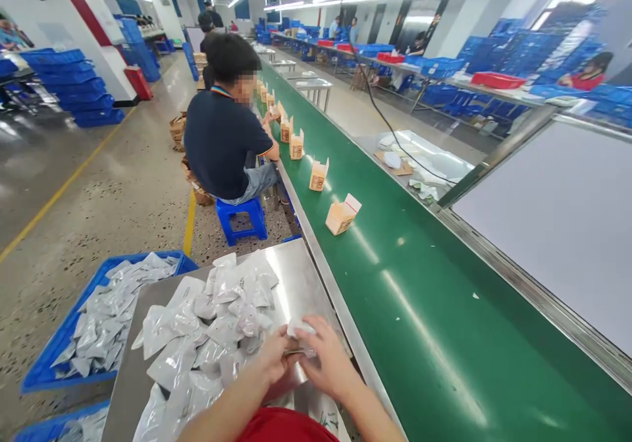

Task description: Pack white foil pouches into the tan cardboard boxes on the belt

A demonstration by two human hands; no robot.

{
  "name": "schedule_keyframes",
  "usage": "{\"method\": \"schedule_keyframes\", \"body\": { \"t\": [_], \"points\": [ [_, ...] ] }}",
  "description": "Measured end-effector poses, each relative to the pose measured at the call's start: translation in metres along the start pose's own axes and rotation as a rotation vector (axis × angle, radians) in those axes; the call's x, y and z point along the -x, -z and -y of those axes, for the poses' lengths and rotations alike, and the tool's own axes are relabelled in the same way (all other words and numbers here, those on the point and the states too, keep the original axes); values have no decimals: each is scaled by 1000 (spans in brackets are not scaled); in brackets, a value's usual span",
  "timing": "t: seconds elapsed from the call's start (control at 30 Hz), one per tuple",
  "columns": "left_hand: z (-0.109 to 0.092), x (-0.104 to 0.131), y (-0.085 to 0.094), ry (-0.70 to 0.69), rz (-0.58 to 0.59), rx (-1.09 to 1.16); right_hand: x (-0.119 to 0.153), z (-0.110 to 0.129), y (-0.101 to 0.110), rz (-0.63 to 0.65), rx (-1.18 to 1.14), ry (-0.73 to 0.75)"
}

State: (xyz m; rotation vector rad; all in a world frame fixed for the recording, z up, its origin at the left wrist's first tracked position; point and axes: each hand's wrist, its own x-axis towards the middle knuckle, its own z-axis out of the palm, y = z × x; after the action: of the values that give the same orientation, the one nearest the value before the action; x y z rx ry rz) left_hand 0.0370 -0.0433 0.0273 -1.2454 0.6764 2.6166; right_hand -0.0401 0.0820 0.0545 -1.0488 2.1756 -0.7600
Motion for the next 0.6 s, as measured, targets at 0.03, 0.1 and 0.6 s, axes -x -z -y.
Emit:
{"method": "schedule_keyframes", "body": {
  "t": [0.03,0.1,0.6],
  "points": [
    [3,0,-9,59,13,94,7,-5,2,43,106,28],
    [6,2,-28,173,57,233,17,-16,9,116,223,-13],
    [-58,-120,-109,-342,-109,-778,-99,-75,218,-812,311,-179]
  ]
}}
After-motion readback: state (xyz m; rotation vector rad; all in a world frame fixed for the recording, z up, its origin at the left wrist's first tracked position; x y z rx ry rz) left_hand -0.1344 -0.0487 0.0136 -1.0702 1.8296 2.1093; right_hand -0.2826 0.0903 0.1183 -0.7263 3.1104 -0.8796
